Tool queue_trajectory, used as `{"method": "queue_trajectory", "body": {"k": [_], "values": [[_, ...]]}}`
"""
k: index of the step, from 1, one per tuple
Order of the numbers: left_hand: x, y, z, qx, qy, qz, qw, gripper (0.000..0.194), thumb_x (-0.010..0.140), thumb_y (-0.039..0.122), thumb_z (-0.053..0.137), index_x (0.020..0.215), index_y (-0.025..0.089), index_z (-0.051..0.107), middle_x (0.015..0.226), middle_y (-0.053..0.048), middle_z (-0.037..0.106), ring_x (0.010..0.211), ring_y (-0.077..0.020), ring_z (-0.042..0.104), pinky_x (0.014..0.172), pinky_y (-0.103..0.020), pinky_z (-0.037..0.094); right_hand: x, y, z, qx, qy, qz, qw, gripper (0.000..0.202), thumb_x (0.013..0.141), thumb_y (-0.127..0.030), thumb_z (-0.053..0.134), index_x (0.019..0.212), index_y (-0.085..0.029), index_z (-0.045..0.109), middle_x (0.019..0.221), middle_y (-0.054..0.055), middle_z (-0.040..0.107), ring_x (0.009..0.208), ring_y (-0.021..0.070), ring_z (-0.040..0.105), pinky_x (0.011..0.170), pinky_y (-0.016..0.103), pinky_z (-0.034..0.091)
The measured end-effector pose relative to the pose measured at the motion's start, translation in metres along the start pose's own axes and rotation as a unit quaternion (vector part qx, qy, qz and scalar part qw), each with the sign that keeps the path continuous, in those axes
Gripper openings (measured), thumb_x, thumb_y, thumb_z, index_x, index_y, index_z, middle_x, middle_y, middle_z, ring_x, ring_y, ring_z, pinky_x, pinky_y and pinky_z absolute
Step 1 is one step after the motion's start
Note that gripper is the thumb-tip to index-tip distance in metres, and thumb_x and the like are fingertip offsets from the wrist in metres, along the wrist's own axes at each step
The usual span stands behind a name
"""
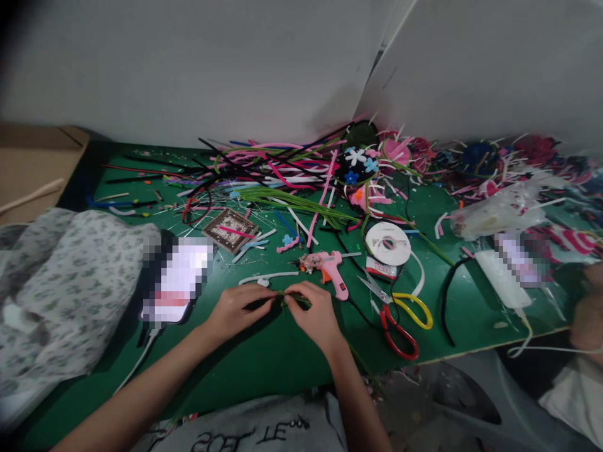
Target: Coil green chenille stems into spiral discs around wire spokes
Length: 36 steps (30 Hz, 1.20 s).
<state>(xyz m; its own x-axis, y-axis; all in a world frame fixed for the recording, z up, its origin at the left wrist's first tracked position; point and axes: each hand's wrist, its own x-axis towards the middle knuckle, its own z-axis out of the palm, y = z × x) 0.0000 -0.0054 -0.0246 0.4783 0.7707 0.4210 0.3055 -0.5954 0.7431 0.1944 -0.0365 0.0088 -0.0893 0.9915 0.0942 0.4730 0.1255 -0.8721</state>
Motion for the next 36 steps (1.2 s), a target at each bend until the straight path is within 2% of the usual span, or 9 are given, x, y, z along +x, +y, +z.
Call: {"method": "queue_trajectory", "body": {"k": [13, 20, 27, 32, 36], "values": [[0.0028, 0.0015, 0.0003, 0.018, -0.004, 0.011, 1.0, 0.014, 0.085, 0.014, 0.06, 0.096, 0.016, 0.068, 0.082, -0.005, 0.072, 0.073, -0.014, 0.068, 0.067, -0.023, 0.054, 0.0011, 0.0022, 0.0017, 0.014, -0.011, 0.023, 1.0, 0.013, 0.077, -0.011, 0.061, 0.086, -0.02, 0.063, 0.084, 0.002, 0.064, 0.077, 0.0158, 0.061, 0.067, 0.027, 0.048], [0.0026, 0.0018, 0.0, 0.032, -0.009, 0.04, 0.999, 0.013, 0.085, 0.013, 0.061, 0.097, 0.017, 0.066, 0.082, -0.005, 0.072, 0.074, -0.0149, 0.068, 0.068, -0.024, 0.055, 0.0026, 0.0048, -0.0012, 0.041, -0.049, 0.034, 0.997, 0.037, 0.074, -0.013, 0.065, 0.109, -0.024, 0.063, 0.093, 0.002, 0.064, 0.084, 0.0169, 0.062, 0.071, 0.027, 0.048], [0.0009, 0.0002, 0.0013, 0.033, -0.01, 0.048, 0.998, 0.015, 0.086, 0.014, 0.059, 0.098, 0.018, 0.065, 0.084, -0.005, 0.072, 0.076, -0.0147, 0.068, 0.069, -0.024, 0.056, 0.0027, 0.0016, -0.0038, 0.03, -0.064, 0.005, 0.997, 0.026, 0.073, -0.012, 0.066, 0.096, -0.023, 0.066, 0.095, 0.003, 0.062, 0.087, 0.017, 0.06, 0.071, 0.027, 0.045], [0.0015, 0.0016, 0.0008, 0.035, -0.011, 0.048, 0.998, 0.014, 0.086, 0.014, 0.059, 0.098, 0.017, 0.066, 0.084, -0.005, 0.072, 0.075, -0.0153, 0.069, 0.068, -0.025, 0.056, 0.0015, 0.0012, -0.0032, 0.025, -0.062, 0.012, 0.998, 0.03, 0.073, -0.013, 0.066, 0.101, -0.023, 0.063, 0.098, 0.003, 0.062, 0.087, 0.0173, 0.06, 0.071, 0.028, 0.045], [0.0025, 0.0028, 0.0007, 0.033, -0.013, 0.045, 0.998, 0.014, 0.086, 0.014, 0.058, 0.097, 0.017, 0.066, 0.083, -0.006, 0.072, 0.075, -0.0151, 0.069, 0.068, -0.024, 0.055, 0.0013, 0.0006, -0.0022, 0.016, -0.061, 0.006, 0.998, 0.022, 0.074, -0.015, 0.065, 0.094, -0.023, 0.064, 0.096, 0.003, 0.063, 0.09, 0.0186, 0.06, 0.072, 0.028, 0.045]]}}
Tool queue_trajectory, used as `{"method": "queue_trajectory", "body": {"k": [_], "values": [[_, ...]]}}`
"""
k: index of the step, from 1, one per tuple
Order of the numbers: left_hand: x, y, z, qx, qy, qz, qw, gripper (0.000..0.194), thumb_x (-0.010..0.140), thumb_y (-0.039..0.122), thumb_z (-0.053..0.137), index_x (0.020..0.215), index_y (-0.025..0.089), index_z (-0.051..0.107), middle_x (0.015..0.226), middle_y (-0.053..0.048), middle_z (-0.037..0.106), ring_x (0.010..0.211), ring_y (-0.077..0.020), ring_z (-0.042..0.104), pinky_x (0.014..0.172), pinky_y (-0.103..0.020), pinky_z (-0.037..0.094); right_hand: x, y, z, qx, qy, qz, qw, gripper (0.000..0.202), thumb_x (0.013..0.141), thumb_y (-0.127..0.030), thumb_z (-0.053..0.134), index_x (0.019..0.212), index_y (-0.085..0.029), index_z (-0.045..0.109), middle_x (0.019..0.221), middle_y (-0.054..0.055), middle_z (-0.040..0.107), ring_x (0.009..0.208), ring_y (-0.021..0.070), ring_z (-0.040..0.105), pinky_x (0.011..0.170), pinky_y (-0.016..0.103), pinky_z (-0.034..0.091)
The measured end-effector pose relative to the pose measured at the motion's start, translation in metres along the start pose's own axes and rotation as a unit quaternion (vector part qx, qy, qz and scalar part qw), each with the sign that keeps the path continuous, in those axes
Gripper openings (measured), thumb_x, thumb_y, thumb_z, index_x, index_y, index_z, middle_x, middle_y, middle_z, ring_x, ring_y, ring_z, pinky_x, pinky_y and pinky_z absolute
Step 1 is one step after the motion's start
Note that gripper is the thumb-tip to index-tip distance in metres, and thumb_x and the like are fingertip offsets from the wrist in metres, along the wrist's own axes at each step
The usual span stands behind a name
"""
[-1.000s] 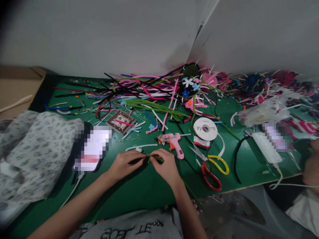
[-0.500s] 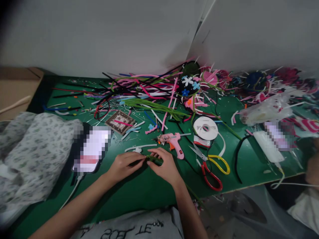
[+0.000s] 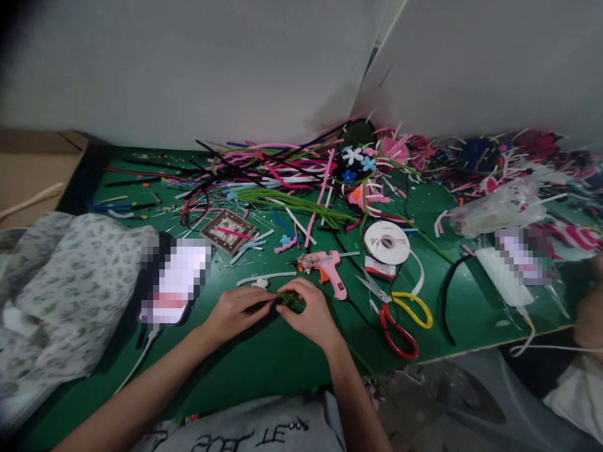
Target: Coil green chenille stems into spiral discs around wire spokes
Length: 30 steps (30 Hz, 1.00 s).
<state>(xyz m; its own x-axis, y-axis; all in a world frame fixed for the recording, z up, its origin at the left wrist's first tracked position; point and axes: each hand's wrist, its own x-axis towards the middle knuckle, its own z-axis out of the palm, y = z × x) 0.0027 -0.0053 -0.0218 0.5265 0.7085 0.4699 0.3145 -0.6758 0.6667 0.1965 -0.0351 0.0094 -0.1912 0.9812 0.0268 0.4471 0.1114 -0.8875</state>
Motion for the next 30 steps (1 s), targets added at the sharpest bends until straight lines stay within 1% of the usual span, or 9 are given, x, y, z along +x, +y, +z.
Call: {"method": "queue_trajectory", "body": {"k": [2, 6, 10, 14, 18, 22, 25, 27, 30], "values": [[0.0, 0.0, 0.0, 0.0, -0.001, -0.003, 1.0, 0.014, 0.086, 0.015, 0.058, 0.098, 0.017, 0.066, 0.084, -0.006, 0.073, 0.075, -0.0153, 0.069, 0.068, -0.025, 0.055, 0.0, 0.001, 0.001, 0.006, 0.012, 0.009, 1.0, 0.023, 0.073, -0.016, 0.066, 0.095, -0.022, 0.062, 0.096, 0.003, 0.063, 0.087, 0.0179, 0.061, 0.07, 0.028, 0.045], [-0.002, -0.001, 0.001, 0.004, -0.002, -0.008, 1.0, 0.014, 0.086, 0.016, 0.058, 0.097, 0.018, 0.067, 0.084, -0.005, 0.073, 0.076, -0.0157, 0.069, 0.068, -0.025, 0.055, -0.001, 0.003, 0.001, 0.02, 0.024, 0.013, 0.999, 0.036, 0.073, -0.017, 0.066, 0.107, -0.022, 0.059, 0.099, 0.004, 0.064, 0.086, 0.018, 0.061, 0.07, 0.028, 0.047], [-0.003, 0.0, 0.001, 0.007, -0.001, -0.01, 1.0, 0.014, 0.086, 0.015, 0.058, 0.096, 0.018, 0.067, 0.084, -0.005, 0.073, 0.075, -0.0149, 0.069, 0.068, -0.024, 0.054, -0.001, 0.005, 0.001, 0.006, 0.012, -0.008, 1.0, 0.024, 0.074, -0.017, 0.066, 0.097, -0.022, 0.062, 0.1, 0.005, 0.064, 0.09, 0.0186, 0.061, 0.072, 0.028, 0.047], [0.0, 0.002, 0.001, 0.011, 0.007, -0.002, 1.0, 0.013, 0.085, 0.015, 0.059, 0.094, 0.017, 0.068, 0.081, -0.005, 0.073, 0.072, -0.0147, 0.069, 0.066, -0.023, 0.054, -0.003, 0.009, 0.003, 0.017, 0.04, 0.001, 0.999, 0.035, 0.072, -0.016, 0.067, 0.105, -0.021, 0.058, 0.1, 0.004, 0.065, 0.084, 0.017, 0.062, 0.068, 0.027, 0.047], [0.002, 0.003, 0.002, 0.015, 0.014, 0.004, 1.0, 0.011, 0.085, 0.016, 0.059, 0.092, 0.016, 0.068, 0.079, -0.006, 0.073, 0.069, -0.0147, 0.068, 0.064, -0.023, 0.054, -0.006, 0.01, 0.005, -0.008, 0.031, -0.013, 0.999, 0.026, 0.073, -0.016, 0.065, 0.098, -0.022, 0.062, 0.097, 0.004, 0.065, 0.089, 0.0181, 0.062, 0.072, 0.028, 0.047], [0.003, 0.004, 0.001, 0.019, 0.014, 0.0, 1.0, 0.012, 0.086, 0.018, 0.058, 0.092, 0.017, 0.069, 0.08, -0.005, 0.074, 0.069, -0.0146, 0.069, 0.064, -0.023, 0.053, -0.01, 0.01, 0.005, -0.002, 0.051, -0.009, 0.999, 0.034, 0.073, -0.015, 0.065, 0.105, -0.022, 0.059, 0.097, 0.004, 0.064, 0.086, 0.0174, 0.062, 0.073, 0.029, 0.049], [0.003, 0.006, 0.0, 0.021, 0.016, -0.004, 1.0, 0.013, 0.086, 0.019, 0.059, 0.092, 0.017, 0.07, 0.08, -0.005, 0.074, 0.069, -0.0147, 0.069, 0.064, -0.022, 0.053, -0.012, 0.01, 0.005, -0.02, 0.043, -0.038, 0.998, 0.03, 0.073, -0.014, 0.064, 0.102, -0.022, 0.062, 0.098, 0.004, 0.064, 0.089, 0.0178, 0.061, 0.078, 0.03, 0.049], [0.004, 0.007, -0.001, 0.022, 0.02, -0.005, 1.0, 0.012, 0.085, 0.018, 0.059, 0.091, 0.018, 0.07, 0.079, -0.005, 0.074, 0.068, -0.0146, 0.069, 0.063, -0.022, 0.053, -0.013, 0.011, 0.006, -0.03, 0.057, -0.047, 0.997, 0.03, 0.074, -0.013, 0.062, 0.103, -0.022, 0.061, 0.097, 0.004, 0.064, 0.089, 0.018, 0.061, 0.078, 0.03, 0.05], [0.005, 0.009, -0.002, 0.019, 0.023, -0.016, 0.999, 0.013, 0.084, 0.019, 0.059, 0.089, 0.019, 0.071, 0.077, -0.004, 0.074, 0.067, -0.0144, 0.068, 0.061, -0.021, 0.052, -0.015, 0.013, 0.007, -0.039, 0.101, -0.036, 0.993, 0.034, 0.075, -0.013, 0.061, 0.108, -0.021, 0.059, 0.093, 0.005, 0.065, 0.084, 0.0187, 0.062, 0.072, 0.03, 0.051]]}}
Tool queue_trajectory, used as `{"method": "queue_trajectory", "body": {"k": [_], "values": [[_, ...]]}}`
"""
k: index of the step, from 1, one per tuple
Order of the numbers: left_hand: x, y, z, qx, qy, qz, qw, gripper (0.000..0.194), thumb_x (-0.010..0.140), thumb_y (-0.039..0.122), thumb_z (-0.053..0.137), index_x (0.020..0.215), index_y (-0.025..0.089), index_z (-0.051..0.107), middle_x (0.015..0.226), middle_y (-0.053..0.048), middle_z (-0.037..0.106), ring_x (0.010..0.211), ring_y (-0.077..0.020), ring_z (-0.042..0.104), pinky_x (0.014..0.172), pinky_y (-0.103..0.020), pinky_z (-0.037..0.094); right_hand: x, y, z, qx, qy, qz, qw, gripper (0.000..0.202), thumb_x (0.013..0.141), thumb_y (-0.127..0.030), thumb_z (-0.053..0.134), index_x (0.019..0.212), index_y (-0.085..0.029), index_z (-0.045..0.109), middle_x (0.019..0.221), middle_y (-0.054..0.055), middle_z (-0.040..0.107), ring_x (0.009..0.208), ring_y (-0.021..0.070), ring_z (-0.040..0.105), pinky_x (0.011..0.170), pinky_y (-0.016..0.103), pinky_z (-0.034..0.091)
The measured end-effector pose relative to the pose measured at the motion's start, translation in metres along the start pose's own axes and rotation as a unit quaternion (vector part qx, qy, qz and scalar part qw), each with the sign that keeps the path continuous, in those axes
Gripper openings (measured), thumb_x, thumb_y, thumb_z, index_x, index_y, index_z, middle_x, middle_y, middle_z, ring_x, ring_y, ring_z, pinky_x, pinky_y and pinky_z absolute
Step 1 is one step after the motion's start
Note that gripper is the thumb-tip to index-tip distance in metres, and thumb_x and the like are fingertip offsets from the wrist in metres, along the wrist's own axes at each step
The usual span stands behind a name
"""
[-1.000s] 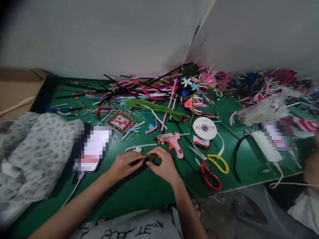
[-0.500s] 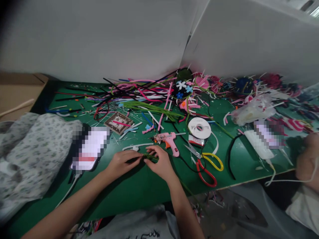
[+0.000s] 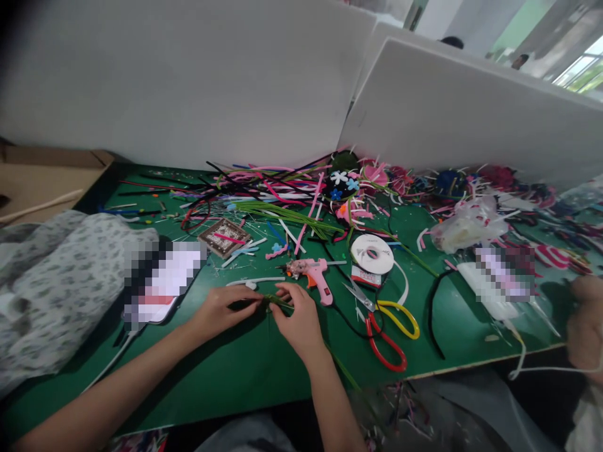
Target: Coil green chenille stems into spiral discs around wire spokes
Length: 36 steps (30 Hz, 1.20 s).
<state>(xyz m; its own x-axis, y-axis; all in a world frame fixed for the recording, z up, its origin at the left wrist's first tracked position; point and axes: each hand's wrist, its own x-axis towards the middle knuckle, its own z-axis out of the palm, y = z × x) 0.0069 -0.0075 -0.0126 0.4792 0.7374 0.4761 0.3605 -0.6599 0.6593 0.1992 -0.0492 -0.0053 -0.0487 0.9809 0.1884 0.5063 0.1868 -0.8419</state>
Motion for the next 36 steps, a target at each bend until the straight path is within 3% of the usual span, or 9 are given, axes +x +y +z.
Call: {"method": "queue_trajectory", "body": {"k": [8, 15, 21, 28, 36], "values": [[-0.001, -0.002, 0.003, -0.05, -0.005, -0.082, 0.995, 0.012, 0.08, 0.018, 0.063, 0.086, 0.018, 0.074, 0.076, -0.003, 0.074, 0.065, -0.0139, 0.069, 0.058, -0.019, 0.054, -0.005, -0.001, 0.004, -0.011, 0.02, 0.007, 1.0, 0.011, 0.079, -0.017, 0.06, 0.087, -0.021, 0.066, 0.087, 0.005, 0.069, 0.08, 0.0203, 0.065, 0.072, 0.032, 0.053], [-0.001, -0.005, 0.008, -0.06, 0.0, -0.107, 0.992, 0.01, 0.075, 0.017, 0.066, 0.081, 0.019, 0.074, 0.072, -0.001, 0.074, 0.059, -0.0134, 0.069, 0.054, -0.018, 0.054, -0.006, 0.0, 0.01, -0.021, 0.035, 0.017, 0.999, 0.008, 0.078, -0.019, 0.06, 0.081, -0.021, 0.067, 0.08, 0.004, 0.07, 0.073, 0.0198, 0.067, 0.065, 0.031, 0.054], [0.0, 0.006, 0.01, -0.117, 0.007, -0.161, 0.98, 0.009, 0.072, 0.016, 0.067, 0.076, 0.017, 0.074, 0.07, -0.002, 0.074, 0.059, -0.0152, 0.07, 0.053, -0.02, 0.056, -0.009, -0.004, 0.002, -0.015, 0.028, 0.004, 0.999, 0.008, 0.078, -0.019, 0.062, 0.081, -0.022, 0.068, 0.079, 0.004, 0.071, 0.073, 0.02, 0.068, 0.067, 0.031, 0.056], [0.001, 0.011, 0.001, -0.142, 0.001, -0.206, 0.968, 0.008, 0.073, 0.02, 0.068, 0.077, 0.017, 0.074, 0.07, -0.002, 0.075, 0.064, -0.0179, 0.072, 0.055, -0.022, 0.057, 0.01, -0.013, -0.012, -0.002, -0.028, 0.008, 1.0, 0.007, 0.073, -0.018, 0.067, 0.078, -0.022, 0.07, 0.077, 0.002, 0.073, 0.071, 0.0187, 0.069, 0.067, 0.031, 0.057], [-0.006, -0.006, -0.007, -0.11, 0.024, -0.195, 0.974, 0.007, 0.076, 0.02, 0.067, 0.078, 0.018, 0.074, 0.074, -0.001, 0.075, 0.067, -0.0169, 0.071, 0.059, -0.022, 0.057, 0.037, -0.016, 0.002, -0.018, -0.083, -0.001, 0.996, 0.01, 0.071, -0.013, 0.067, 0.074, -0.022, 0.07, 0.073, 0.001, 0.073, 0.071, 0.0178, 0.069, 0.067, 0.031, 0.056]]}}
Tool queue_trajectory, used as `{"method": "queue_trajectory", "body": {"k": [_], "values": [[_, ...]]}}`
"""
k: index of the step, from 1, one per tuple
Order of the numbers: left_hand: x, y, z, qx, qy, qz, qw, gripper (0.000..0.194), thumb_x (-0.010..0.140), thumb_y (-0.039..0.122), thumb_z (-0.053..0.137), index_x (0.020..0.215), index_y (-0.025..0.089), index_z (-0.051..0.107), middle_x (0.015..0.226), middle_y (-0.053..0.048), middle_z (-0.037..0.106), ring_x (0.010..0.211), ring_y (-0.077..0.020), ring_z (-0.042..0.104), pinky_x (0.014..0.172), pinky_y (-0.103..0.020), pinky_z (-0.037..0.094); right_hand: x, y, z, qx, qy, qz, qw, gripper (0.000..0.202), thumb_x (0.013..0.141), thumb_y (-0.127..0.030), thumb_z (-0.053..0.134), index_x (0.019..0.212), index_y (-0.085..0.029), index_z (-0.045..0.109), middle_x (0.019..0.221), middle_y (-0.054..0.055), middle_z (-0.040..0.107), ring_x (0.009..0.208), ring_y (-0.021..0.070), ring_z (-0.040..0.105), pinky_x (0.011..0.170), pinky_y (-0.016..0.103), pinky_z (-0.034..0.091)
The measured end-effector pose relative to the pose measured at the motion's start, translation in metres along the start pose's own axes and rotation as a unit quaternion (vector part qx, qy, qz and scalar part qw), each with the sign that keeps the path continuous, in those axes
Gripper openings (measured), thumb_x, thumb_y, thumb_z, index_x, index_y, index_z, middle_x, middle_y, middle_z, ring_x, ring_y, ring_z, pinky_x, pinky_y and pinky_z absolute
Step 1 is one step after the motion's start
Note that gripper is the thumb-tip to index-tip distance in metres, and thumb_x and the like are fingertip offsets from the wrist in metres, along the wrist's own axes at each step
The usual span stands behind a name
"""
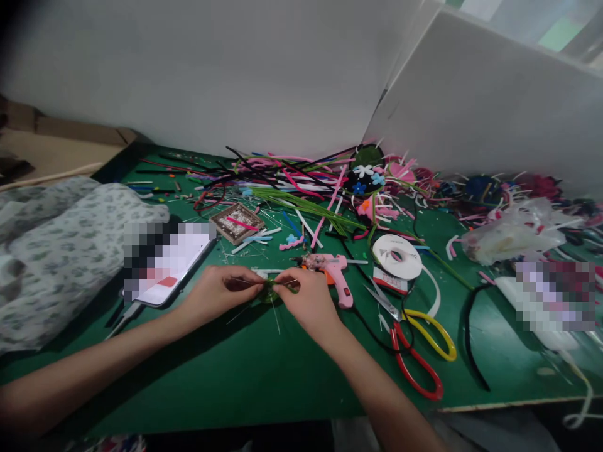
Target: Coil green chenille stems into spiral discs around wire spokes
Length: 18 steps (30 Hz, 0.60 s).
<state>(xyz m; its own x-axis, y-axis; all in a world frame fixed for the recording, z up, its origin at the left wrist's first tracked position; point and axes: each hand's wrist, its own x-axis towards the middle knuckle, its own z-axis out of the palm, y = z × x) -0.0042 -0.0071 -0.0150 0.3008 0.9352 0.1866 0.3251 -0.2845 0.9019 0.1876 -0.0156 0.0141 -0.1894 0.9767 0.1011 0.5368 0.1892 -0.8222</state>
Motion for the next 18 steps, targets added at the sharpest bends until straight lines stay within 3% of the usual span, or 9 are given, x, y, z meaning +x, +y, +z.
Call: {"method": "queue_trajectory", "body": {"k": [5, 9, 18], "values": [[-0.002, -0.007, -0.007, -0.016, 0.006, -0.03, 0.999, 0.008, 0.076, 0.02, 0.066, 0.079, 0.018, 0.074, 0.074, -0.001, 0.075, 0.067, -0.0157, 0.07, 0.06, -0.021, 0.056, 0.006, -0.002, 0.008, -0.016, -0.017, 0.005, 1.0, 0.011, 0.072, -0.012, 0.066, 0.076, -0.022, 0.07, 0.076, 0.001, 0.073, 0.073, 0.0176, 0.069, 0.068, 0.03, 0.055], [-0.002, -0.008, -0.01, 0.002, -0.023, -0.073, 0.997, 0.011, 0.078, 0.022, 0.065, 0.082, 0.018, 0.075, 0.077, -0.002, 0.076, 0.07, -0.016, 0.071, 0.063, -0.021, 0.056, 0.005, -0.001, 0.015, 0.0, -0.017, 0.027, 1.0, 0.01, 0.073, -0.012, 0.065, 0.077, -0.02, 0.07, 0.077, 0.002, 0.073, 0.072, 0.0165, 0.069, 0.068, 0.027, 0.055], [-0.004, -0.005, -0.017, 0.013, -0.052, -0.084, 0.995, 0.011, 0.078, 0.022, 0.066, 0.083, 0.018, 0.075, 0.079, -0.002, 0.075, 0.067, -0.0138, 0.07, 0.06, -0.019, 0.056, -0.001, 0.001, 0.016, 0.041, -0.027, 0.039, 0.998, 0.011, 0.074, -0.013, 0.065, 0.08, -0.02, 0.071, 0.079, 0.001, 0.073, 0.074, 0.0147, 0.069, 0.066, 0.021, 0.055]]}}
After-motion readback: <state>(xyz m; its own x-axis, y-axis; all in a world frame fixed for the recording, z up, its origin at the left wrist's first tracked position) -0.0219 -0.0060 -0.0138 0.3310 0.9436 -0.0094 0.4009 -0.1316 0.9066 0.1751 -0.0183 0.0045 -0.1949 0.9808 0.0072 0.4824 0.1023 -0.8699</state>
